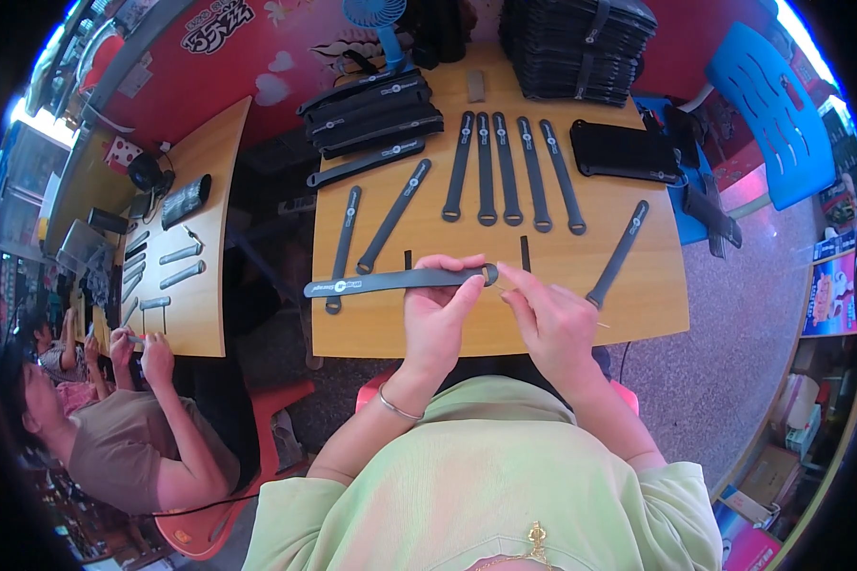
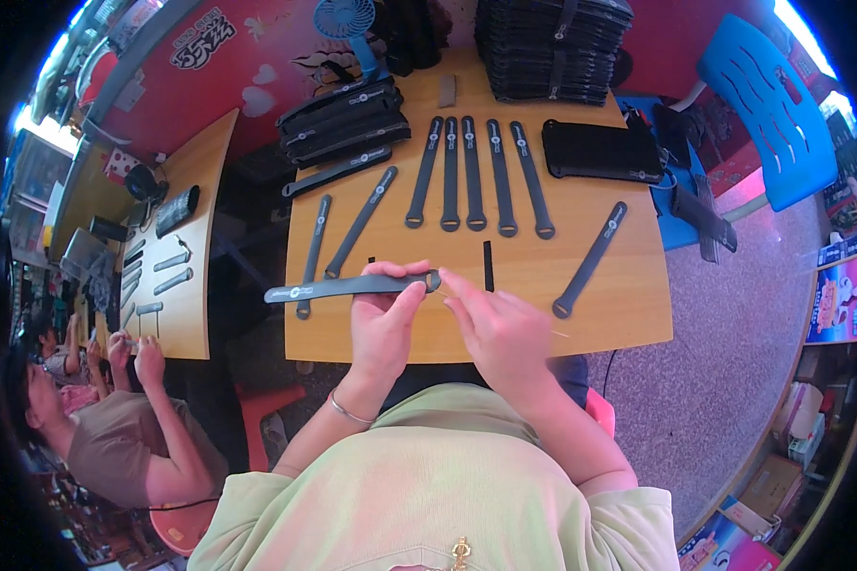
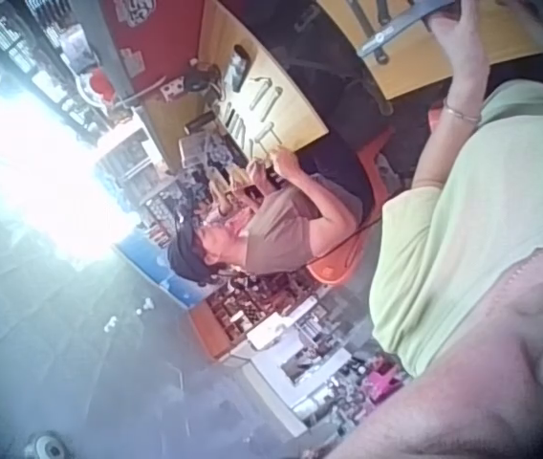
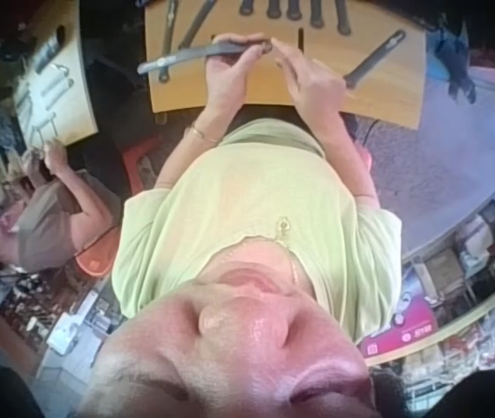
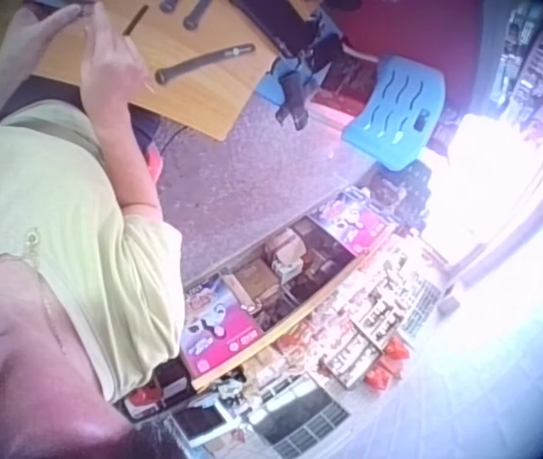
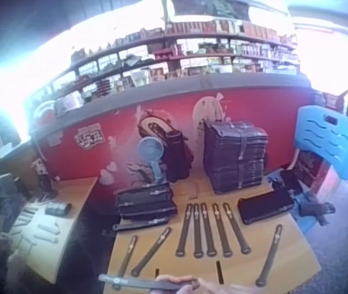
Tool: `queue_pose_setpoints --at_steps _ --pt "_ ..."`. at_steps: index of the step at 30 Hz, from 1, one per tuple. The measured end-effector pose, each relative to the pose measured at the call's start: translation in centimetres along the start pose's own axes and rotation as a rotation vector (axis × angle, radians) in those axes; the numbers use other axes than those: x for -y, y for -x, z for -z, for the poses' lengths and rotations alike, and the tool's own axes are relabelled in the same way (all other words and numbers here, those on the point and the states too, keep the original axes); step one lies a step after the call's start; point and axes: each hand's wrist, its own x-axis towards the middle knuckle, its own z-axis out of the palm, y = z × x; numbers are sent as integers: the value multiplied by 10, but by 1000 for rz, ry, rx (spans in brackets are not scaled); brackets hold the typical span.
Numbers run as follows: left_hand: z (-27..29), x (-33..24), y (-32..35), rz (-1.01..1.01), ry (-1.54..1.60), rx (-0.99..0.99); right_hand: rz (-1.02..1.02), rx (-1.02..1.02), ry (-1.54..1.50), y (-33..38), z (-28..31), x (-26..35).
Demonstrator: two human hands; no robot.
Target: The recorder is stacking Velcro storage straps onto a black mounting fixture at a workstation.
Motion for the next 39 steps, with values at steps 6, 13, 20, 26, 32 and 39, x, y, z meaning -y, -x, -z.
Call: queue_pose_setpoints --at_steps 6,13,20,26,32,39 --pt "-1 2 2 137 159 -70 -33 -39 -37 3 -8 -4" --pt "5 6 4 123 124 -76 -44 -15 -49 4 -13 -4" --pt "6 4 5 119 79 -76 -317 144 -485 4 -16 -9" --pt "3 2 5 29 -6 -45 -482 283 -829 1 -12 -12" --pt "5 0 8 16 -39 -36 -497 329 -880 0 -11 -12" --pt "6 4 8 24 -97 -29 -351 233 -587 2 -14 -7"
